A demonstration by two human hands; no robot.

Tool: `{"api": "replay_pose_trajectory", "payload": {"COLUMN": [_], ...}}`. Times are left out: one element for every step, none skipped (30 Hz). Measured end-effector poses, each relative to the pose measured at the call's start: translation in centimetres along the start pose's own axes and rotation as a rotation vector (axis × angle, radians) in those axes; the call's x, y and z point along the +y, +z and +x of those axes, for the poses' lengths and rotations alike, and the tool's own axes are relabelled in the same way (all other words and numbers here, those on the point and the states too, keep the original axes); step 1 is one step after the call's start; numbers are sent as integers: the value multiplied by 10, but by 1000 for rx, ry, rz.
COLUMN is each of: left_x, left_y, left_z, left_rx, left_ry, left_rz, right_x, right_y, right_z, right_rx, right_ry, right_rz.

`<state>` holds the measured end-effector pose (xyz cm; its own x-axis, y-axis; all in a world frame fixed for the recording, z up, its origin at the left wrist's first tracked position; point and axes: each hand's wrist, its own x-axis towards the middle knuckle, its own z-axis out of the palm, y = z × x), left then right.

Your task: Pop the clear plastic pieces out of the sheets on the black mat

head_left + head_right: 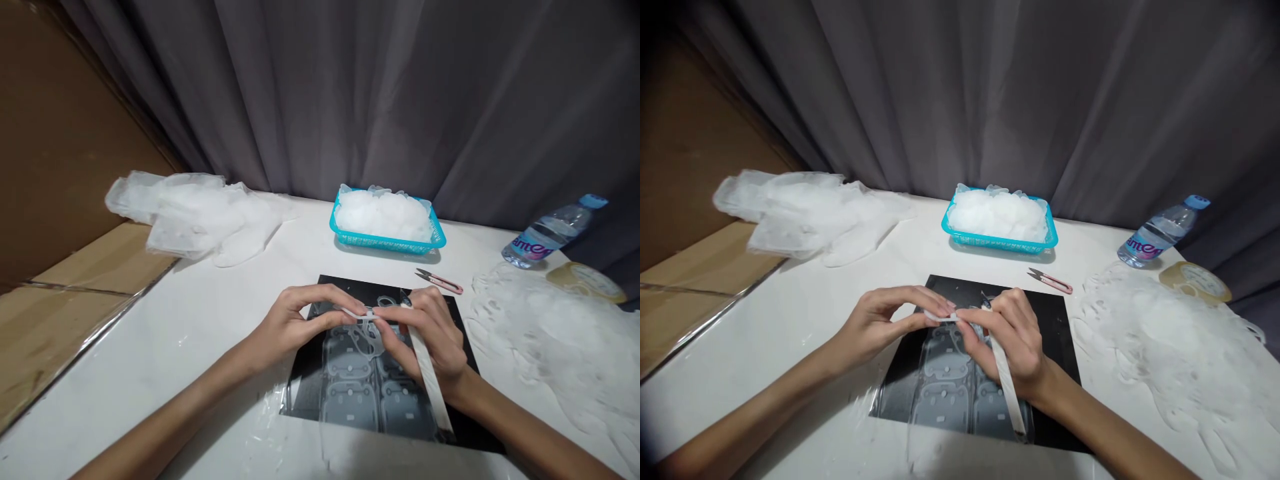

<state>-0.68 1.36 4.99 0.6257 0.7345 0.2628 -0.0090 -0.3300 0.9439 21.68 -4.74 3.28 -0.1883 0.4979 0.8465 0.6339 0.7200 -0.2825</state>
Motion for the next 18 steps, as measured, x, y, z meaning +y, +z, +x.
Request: {"api": "replay_pose_trajectory", "payload": {"left_x": [1,2,4,6,8,9,11,12,14,14,15,16,16,16,17,17,17,18], "left_y": [1,1,2,4,5,6,8,9,10,11,11,12,12,12,12,13,13,13], "left_z": [0,-1,-2,-3,-4,-5,-7,-8,-9,-10,-10,-11,-11,-12,-12,-12,-12,-13], "left_rx": [5,14,28,44,58,68,74,77,77,76,78,80,78,75,71,67,64,64], "left_ry": [15,29,38,45,50,55,61,68,77,87,98,112,130,146,161,170,173,173], "left_rz": [7,20,39,61,83,104,121,135,145,153,158,162,162,160,156,151,146,139], "right_x": [0,0,-1,-1,-1,-1,-2,-2,-3,-4,-6,-7,-9,-11,-13,-15,-16,-16], "right_y": [0,-1,-1,-2,-3,-3,-4,-4,-5,-6,-6,-7,-8,-9,-10,-11,-12,-13], "right_z": [0,0,1,2,3,5,6,7,8,8,9,10,11,11,12,14,15,15], "right_rx": [-3,-5,-4,-2,-3,-1,-3,-6,-9,-13,-18,-29,-42,-53,-66,-76,-84,-90], "right_ry": [1,1,-2,-8,-12,-16,-17,-17,-14,-10,-5,2,11,20,26,30,30,29], "right_rz": [-4,-9,-14,-16,-17,-16,-13,-9,-4,0,5,12,21,31,42,49,51,51]}}
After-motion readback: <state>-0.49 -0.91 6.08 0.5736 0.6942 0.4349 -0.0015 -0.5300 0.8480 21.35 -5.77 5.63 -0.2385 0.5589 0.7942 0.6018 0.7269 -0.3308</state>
